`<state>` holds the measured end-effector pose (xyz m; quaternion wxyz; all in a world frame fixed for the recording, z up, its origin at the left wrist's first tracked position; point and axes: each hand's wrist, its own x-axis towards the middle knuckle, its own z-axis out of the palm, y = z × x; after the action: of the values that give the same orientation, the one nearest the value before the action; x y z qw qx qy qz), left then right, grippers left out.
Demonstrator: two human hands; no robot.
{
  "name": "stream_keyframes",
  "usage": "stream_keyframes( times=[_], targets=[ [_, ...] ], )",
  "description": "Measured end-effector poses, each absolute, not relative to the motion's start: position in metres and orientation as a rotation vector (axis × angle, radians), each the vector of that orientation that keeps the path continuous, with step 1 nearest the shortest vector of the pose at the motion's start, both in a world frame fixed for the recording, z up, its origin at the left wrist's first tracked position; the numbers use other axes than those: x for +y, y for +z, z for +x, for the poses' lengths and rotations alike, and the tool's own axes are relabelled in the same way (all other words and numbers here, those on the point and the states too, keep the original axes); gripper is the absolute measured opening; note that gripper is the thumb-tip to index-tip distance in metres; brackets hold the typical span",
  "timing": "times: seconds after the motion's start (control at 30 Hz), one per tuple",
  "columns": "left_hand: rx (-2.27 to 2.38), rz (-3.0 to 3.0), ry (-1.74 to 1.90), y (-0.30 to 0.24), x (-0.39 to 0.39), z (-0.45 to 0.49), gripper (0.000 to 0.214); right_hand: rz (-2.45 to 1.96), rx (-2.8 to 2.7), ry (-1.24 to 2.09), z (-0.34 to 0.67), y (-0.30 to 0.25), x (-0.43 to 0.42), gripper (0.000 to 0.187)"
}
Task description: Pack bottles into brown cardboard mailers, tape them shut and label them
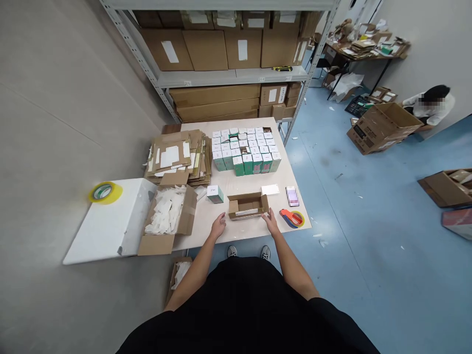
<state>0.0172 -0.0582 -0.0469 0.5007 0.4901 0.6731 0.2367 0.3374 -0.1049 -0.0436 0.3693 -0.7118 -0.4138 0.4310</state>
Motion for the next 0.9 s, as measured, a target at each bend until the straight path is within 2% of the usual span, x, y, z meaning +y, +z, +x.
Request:
stream_keyframes(
  times=[0.1,0.17,0.3,0.43,0.5,0.67,0.8,0.9],
  targets=[
    [1.737,1.387,0.739,-0.024,-0.048,0.026,0.046,-1.805,-1.028,0.879,0.339,-0.021,-0.094,0.075],
    [1.725,1.517,0.743,-0.007,-0.035,0.038,0.047,-1.725,-1.097,0.753,0.337,-0.005,-0.08,0.063],
    [1.75,1.711,0.375,0.02,-0.006,0.062,0.046,-1.639,-1.391,0.714,0.329,0.012,-0.046,0.051],
    [1.681,1.877,-0.043,0.025,0.003,0.071,0.035,-1.79,-1.635,0.828,0.328,0.006,-0.028,0.045],
    [1.548,2.012,-0.142,0.022,0.001,0.073,0.041,-1.875,-1.78,0.903,0.329,0.0,-0.028,0.054],
    [1.243,2.336,-0.281,0.017,-0.008,0.088,0.062,-2.068,-1.979,1.069,0.323,-0.008,-0.037,0.107],
    [1.135,2.454,-0.461,0.022,-0.014,0.098,0.068,-2.168,-2.055,1.062,0.317,-0.007,-0.039,0.116],
    [1.355,2.491,-0.394,0.026,-0.023,0.087,0.071,-2.229,-2.083,1.047,0.314,-0.003,-0.036,0.121]
  ],
)
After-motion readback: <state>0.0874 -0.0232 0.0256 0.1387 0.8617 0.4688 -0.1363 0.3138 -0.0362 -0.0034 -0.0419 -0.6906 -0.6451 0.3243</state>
